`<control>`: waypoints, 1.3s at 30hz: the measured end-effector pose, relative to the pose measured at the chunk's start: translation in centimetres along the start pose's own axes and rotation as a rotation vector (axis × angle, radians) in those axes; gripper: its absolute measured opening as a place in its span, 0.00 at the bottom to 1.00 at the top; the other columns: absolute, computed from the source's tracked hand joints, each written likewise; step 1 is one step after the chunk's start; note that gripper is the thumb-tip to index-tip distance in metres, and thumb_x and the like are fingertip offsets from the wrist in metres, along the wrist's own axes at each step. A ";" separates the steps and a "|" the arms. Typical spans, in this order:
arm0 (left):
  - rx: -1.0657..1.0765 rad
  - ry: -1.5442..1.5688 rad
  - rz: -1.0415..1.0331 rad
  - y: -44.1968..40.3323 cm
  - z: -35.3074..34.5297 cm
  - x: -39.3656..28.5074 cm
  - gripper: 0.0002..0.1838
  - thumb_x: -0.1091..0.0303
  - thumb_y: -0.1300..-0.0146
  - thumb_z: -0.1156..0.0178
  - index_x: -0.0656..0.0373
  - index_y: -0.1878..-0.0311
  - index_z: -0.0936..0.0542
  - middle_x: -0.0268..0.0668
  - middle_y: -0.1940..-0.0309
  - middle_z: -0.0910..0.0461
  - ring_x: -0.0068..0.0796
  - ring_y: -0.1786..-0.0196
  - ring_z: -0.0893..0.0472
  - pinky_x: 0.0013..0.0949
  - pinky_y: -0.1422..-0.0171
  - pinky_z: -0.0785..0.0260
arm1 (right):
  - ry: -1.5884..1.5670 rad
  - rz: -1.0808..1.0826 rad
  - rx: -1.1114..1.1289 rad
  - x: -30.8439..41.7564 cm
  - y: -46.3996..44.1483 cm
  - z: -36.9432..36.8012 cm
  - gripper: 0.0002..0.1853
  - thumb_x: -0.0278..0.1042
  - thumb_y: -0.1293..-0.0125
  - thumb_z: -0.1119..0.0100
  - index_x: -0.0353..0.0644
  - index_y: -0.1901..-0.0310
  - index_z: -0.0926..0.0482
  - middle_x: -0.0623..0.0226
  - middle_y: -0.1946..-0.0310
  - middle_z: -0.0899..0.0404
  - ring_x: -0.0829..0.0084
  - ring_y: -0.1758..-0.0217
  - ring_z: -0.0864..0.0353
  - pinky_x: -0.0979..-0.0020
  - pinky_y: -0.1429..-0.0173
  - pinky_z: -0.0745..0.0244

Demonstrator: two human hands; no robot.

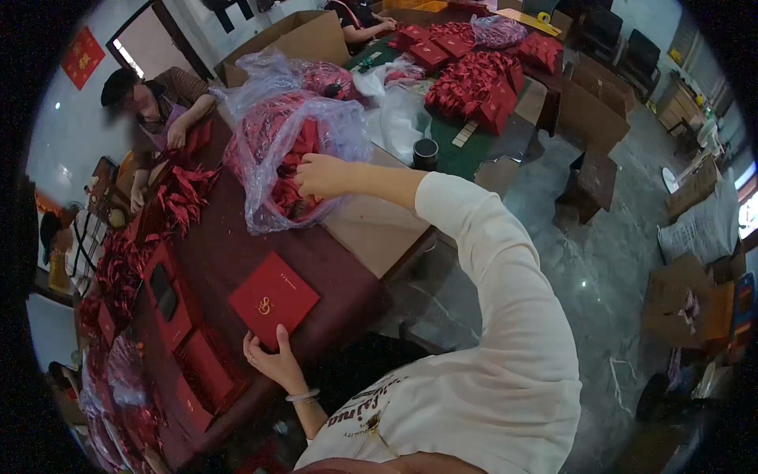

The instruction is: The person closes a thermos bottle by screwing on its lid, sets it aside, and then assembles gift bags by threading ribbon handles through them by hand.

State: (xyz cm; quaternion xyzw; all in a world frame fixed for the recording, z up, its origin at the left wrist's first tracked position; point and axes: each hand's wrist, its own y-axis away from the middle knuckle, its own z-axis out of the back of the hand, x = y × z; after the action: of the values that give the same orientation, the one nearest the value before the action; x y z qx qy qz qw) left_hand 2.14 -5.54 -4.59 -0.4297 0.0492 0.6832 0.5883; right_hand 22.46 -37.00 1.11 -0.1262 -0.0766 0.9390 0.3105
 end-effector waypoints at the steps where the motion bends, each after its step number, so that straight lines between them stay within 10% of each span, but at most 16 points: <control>1: -0.006 0.048 0.001 0.1 0.1 -0.1 0.24 0.57 0.47 0.32 0.67 0.60 0.30 0.47 0.46 0.31 0.45 0.43 0.34 0.44 0.39 0.42 | 0.038 -0.050 0.065 0.1 -0.1 0.4 0.10 0.39 0.50 0.38 0.53 0.63 0.20 0.74 0.56 0.23 0.71 0.46 0.29 0.62 0.39 0.40; 9: 0.033 0.182 0.012 0.2 0.2 0.8 0.19 0.62 0.43 0.34 0.66 0.60 0.31 0.47 0.47 0.32 0.44 0.44 0.33 0.44 0.38 0.43 | -0.271 -0.707 -0.462 0.5 -1.3 1.0 0.11 0.39 0.35 0.49 0.42 0.61 0.21 0.61 0.67 0.19 0.61 0.66 0.21 0.62 0.59 0.27; 14: 0.069 0.176 -0.042 0.2 0.6 1.1 0.20 0.62 0.44 0.33 0.66 0.59 0.31 0.46 0.45 0.33 0.44 0.41 0.35 0.43 0.37 0.44 | -0.991 -0.890 -1.083 5.2 -2.2 6.8 0.11 0.36 0.31 0.52 0.37 0.61 0.24 0.69 0.73 0.22 0.80 0.70 0.23 0.74 0.66 0.29; 19: 0.056 0.275 -0.008 0.4 1.1 0.6 0.21 0.61 0.45 0.33 0.66 0.59 0.31 0.47 0.43 0.35 0.45 0.39 0.36 0.44 0.36 0.44 | -1.247 -0.720 -0.597 15.0 0.6 9.7 0.10 0.36 0.34 0.48 0.39 0.60 0.23 0.64 0.72 0.21 0.73 0.72 0.22 0.69 0.65 0.28; 27: 0.101 0.134 -0.107 0.3 1.3 1.6 0.25 0.54 0.39 0.37 0.66 0.54 0.33 0.47 0.39 0.38 0.45 0.39 0.38 0.45 0.38 0.42 | -1.355 -0.863 -0.622 23.7 0.4 0.7 0.10 0.32 0.31 0.52 0.38 0.55 0.23 0.66 0.79 0.26 0.80 0.76 0.29 0.75 0.68 0.31; 33: 0.144 0.157 -0.070 0.6 2.0 -0.2 0.28 0.56 0.45 0.33 0.70 0.53 0.32 0.48 0.41 0.38 0.47 0.39 0.37 0.46 0.36 0.42 | -0.860 -0.835 -0.619 24.8 0.1 -1.3 0.11 0.37 0.37 0.46 0.42 0.58 0.22 0.61 0.65 0.19 0.62 0.65 0.19 0.68 0.66 0.25; 39: 0.136 0.142 -0.044 0.6 2.3 -1.8 0.28 0.57 0.47 0.31 0.69 0.55 0.33 0.47 0.43 0.35 0.44 0.40 0.35 0.45 0.37 0.40 | -0.551 -0.669 -0.680 25.9 0.1 -1.8 0.09 0.38 0.41 0.42 0.49 0.60 0.23 0.71 0.68 0.23 0.69 0.69 0.20 0.70 0.71 0.25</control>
State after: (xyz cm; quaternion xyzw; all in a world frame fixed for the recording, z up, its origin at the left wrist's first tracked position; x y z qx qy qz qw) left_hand 0.32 -5.75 -2.20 -0.4373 0.1277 0.6331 0.6258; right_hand 2.88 -21.35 -5.57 0.0624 -0.4901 0.7096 0.5023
